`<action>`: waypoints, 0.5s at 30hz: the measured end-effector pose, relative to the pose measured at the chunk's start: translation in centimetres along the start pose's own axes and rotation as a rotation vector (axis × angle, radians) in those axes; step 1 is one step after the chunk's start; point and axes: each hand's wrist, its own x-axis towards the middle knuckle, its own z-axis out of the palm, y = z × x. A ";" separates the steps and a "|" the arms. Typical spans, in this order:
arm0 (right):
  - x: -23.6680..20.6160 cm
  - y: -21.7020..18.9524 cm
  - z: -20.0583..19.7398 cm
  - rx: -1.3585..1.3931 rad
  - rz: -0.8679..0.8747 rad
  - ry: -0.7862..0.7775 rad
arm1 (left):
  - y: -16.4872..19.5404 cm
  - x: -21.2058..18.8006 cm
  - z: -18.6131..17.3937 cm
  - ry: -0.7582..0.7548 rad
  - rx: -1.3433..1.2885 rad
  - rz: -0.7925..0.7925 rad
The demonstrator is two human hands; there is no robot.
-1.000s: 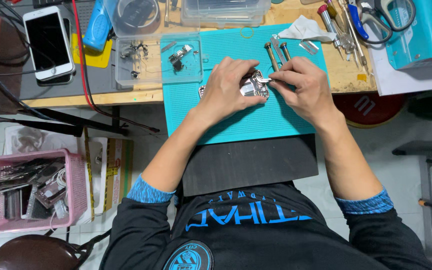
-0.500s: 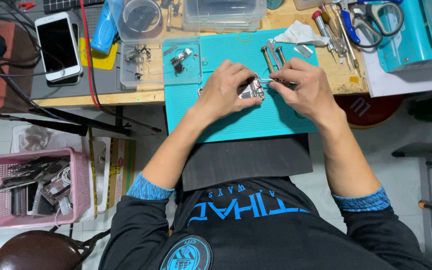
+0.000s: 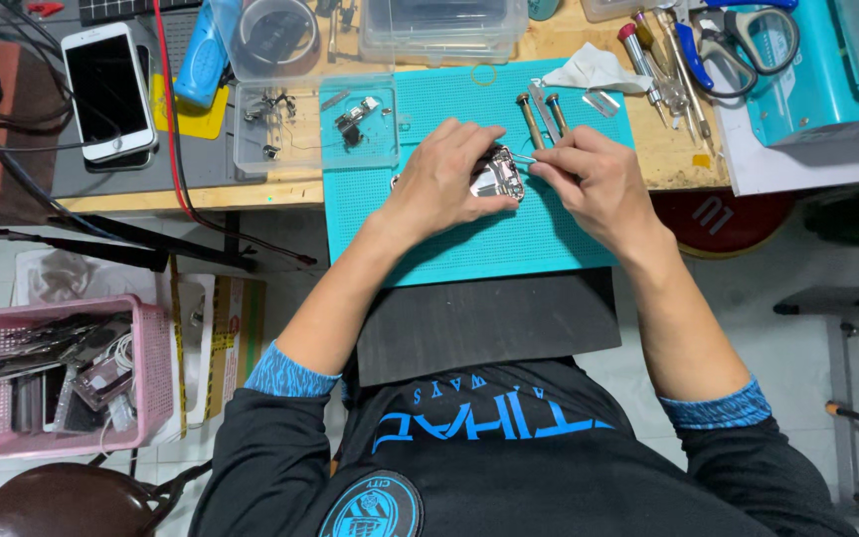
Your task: The person repairs a smartphone at a workbench, using a screwdriver to remove and tighten screws on the opened phone chassis and using tweezers to handle small internal components. They reposition the phone repeatedly on a teal repair mat while working on its interior.
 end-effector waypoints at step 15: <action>-1.2 1.0 3.6 -0.071 -0.030 0.049 | -2.1 -1.6 1.4 0.031 -0.017 -0.045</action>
